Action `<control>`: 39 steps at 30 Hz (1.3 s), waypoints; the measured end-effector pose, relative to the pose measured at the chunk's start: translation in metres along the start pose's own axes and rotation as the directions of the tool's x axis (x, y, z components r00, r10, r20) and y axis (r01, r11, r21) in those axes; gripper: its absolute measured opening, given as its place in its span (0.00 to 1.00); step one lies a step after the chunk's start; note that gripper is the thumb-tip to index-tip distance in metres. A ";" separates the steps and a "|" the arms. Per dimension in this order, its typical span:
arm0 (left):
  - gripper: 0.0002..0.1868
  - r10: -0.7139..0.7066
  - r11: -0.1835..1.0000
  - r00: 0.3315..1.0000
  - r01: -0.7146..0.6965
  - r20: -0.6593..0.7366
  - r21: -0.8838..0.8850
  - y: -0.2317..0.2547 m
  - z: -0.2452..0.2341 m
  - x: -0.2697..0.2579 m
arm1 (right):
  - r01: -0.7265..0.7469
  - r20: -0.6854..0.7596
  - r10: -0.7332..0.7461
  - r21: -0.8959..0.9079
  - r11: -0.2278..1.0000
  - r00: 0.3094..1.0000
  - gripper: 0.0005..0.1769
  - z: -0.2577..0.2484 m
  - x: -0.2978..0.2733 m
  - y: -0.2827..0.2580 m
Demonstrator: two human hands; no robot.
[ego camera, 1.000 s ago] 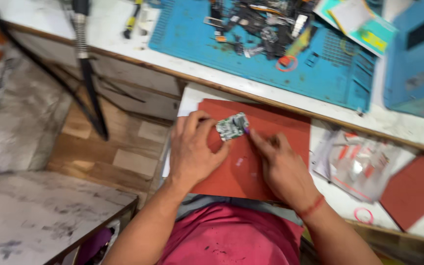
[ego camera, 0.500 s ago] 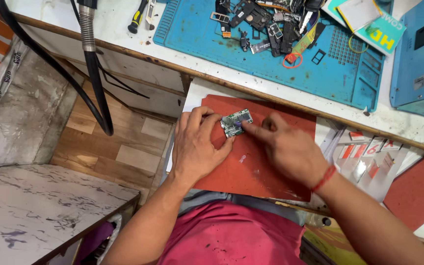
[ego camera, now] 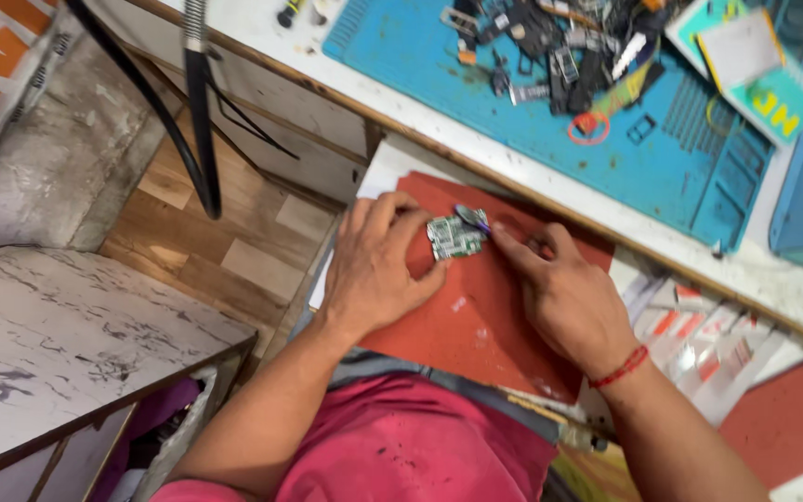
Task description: The person uses a purple marker to repeatedly rub and clean the surface of a small circuit board placed on a red mat. The person holds the board with one hand and scrubs it with the marker in the other, focusing on different areas of the board throughout the clip.
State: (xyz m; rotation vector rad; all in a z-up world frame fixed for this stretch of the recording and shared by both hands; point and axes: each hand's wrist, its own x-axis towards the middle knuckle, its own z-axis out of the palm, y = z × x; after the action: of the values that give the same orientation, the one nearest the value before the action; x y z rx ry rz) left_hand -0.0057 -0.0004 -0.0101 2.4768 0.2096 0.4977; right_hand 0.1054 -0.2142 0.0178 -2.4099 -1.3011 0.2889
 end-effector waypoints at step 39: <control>0.25 -0.065 0.998 0.998 0.065 -0.003 0.015 0.010 0.002 0.009 | -0.133 -0.026 0.134 0.028 0.991 0.991 0.33 0.003 -0.002 -0.006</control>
State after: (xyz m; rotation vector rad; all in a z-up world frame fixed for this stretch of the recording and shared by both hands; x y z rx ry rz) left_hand 0.0038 -0.0065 -0.0029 2.4757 0.2951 0.4740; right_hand 0.0985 -0.2119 0.0181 -2.4745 -1.1196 0.3064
